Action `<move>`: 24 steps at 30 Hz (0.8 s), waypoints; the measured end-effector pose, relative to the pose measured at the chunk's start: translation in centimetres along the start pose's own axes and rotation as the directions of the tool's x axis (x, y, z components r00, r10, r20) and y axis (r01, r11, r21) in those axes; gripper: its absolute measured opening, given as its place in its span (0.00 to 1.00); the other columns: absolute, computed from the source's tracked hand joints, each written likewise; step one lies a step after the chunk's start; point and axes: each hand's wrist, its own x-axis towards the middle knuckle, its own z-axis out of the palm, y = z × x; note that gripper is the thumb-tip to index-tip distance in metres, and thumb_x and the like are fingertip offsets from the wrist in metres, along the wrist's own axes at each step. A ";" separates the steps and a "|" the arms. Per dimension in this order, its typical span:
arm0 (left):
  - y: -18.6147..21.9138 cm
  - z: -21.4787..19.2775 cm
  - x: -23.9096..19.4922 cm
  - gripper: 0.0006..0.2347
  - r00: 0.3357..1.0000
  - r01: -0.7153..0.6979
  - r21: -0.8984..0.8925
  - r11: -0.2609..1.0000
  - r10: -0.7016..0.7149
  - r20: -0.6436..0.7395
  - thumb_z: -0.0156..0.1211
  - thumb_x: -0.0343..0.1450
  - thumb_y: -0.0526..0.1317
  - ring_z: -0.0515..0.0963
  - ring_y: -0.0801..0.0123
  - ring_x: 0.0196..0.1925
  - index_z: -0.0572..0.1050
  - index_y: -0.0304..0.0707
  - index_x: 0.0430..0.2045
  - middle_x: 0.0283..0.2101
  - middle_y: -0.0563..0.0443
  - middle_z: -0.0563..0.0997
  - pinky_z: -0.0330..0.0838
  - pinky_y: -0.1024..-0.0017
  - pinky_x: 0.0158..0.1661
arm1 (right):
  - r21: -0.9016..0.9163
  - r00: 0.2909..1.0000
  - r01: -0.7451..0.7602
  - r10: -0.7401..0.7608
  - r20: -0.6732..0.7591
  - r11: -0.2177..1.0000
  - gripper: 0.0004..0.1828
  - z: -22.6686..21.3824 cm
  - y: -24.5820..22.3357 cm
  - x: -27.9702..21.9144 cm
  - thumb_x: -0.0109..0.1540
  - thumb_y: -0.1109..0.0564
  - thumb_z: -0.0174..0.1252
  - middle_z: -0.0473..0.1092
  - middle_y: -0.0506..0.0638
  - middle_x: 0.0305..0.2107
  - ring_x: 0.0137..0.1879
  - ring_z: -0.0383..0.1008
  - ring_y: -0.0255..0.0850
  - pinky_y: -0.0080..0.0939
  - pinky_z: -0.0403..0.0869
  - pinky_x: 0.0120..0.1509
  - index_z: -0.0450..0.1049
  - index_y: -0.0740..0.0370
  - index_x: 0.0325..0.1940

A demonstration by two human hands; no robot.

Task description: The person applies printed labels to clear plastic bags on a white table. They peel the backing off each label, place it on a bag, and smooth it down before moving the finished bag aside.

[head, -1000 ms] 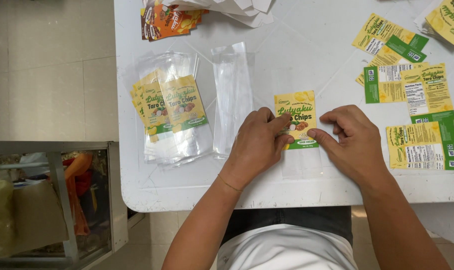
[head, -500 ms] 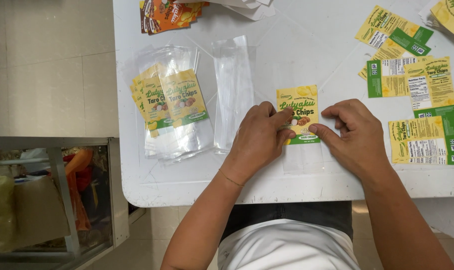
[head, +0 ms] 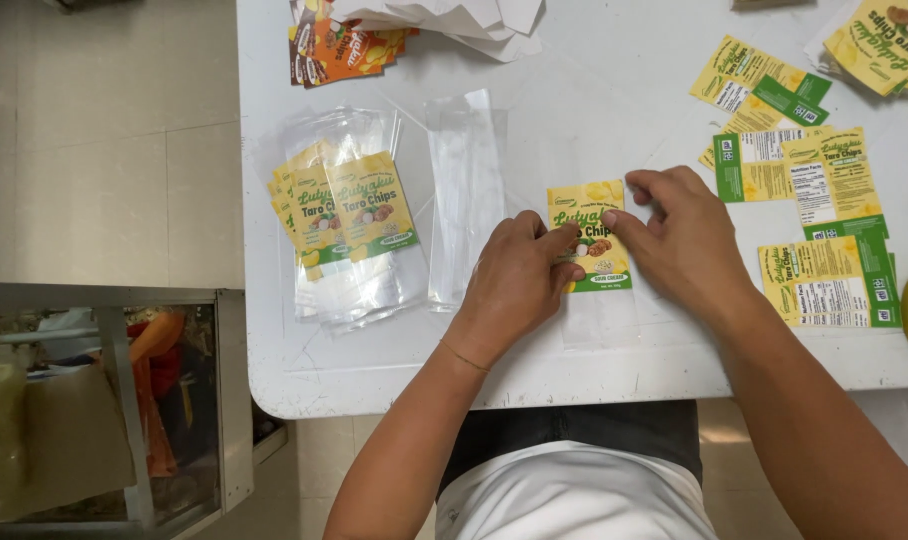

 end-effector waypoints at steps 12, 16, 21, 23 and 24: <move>-0.3 0.6 -0.1 0.17 1.000 -0.006 0.031 1.000 0.007 -0.030 0.62 0.72 0.46 0.75 0.61 0.36 0.78 0.48 0.55 0.34 0.47 0.72 0.74 0.64 0.37 | 0.102 1.000 0.005 -0.002 -0.030 0.995 0.09 1.1 -0.9 0.2 0.67 0.60 0.65 0.65 0.57 0.34 0.36 0.69 0.43 0.42 0.71 0.40 0.77 0.71 0.44; 0.1 0.4 -0.5 0.17 0.996 -0.005 -0.015 1.000 0.003 -0.093 0.65 0.70 0.43 0.76 0.57 0.38 0.78 0.48 0.53 0.36 0.47 0.73 0.75 0.61 0.39 | 0.143 0.986 0.116 -0.097 -0.133 0.983 0.08 1.2 -0.2 -0.4 0.66 0.60 0.67 0.67 0.57 0.34 0.39 0.71 0.44 0.41 0.71 0.42 0.78 0.69 0.43; 1.2 -0.2 -1.7 0.13 0.884 -0.170 -0.146 0.975 0.085 -0.460 0.63 0.70 0.38 0.72 0.53 0.43 0.72 0.36 0.46 0.42 0.43 0.71 0.70 0.61 0.44 | 0.124 0.986 0.064 -0.043 -0.164 0.990 0.03 -0.4 -1.6 -3.0 0.66 0.60 0.65 0.73 0.46 0.36 0.37 0.67 0.34 0.33 0.67 0.45 0.77 0.59 0.39; 1.6 -0.9 -2.1 0.23 0.904 -0.127 -0.243 0.962 0.011 -0.427 0.63 0.69 0.50 0.76 0.57 0.46 0.68 0.34 0.51 0.52 0.46 0.74 0.73 0.61 0.49 | 0.126 0.965 0.187 -0.158 -0.211 0.974 0.04 -0.8 -1.7 -4.3 0.68 0.63 0.67 0.73 0.50 0.39 0.39 0.70 0.37 0.34 0.70 0.48 0.77 0.62 0.42; 2.2 -1.4 -2.4 0.23 0.905 -0.126 -0.243 0.962 0.011 -0.426 0.63 0.69 0.50 0.76 0.57 0.46 0.68 0.34 0.51 0.52 0.46 0.74 0.73 0.61 0.49 | 0.127 0.965 0.186 -0.157 -0.210 0.974 0.04 -1.0 -1.7 -4.7 0.68 0.63 0.67 0.73 0.50 0.39 0.39 0.70 0.37 0.34 0.70 0.48 0.77 0.62 0.42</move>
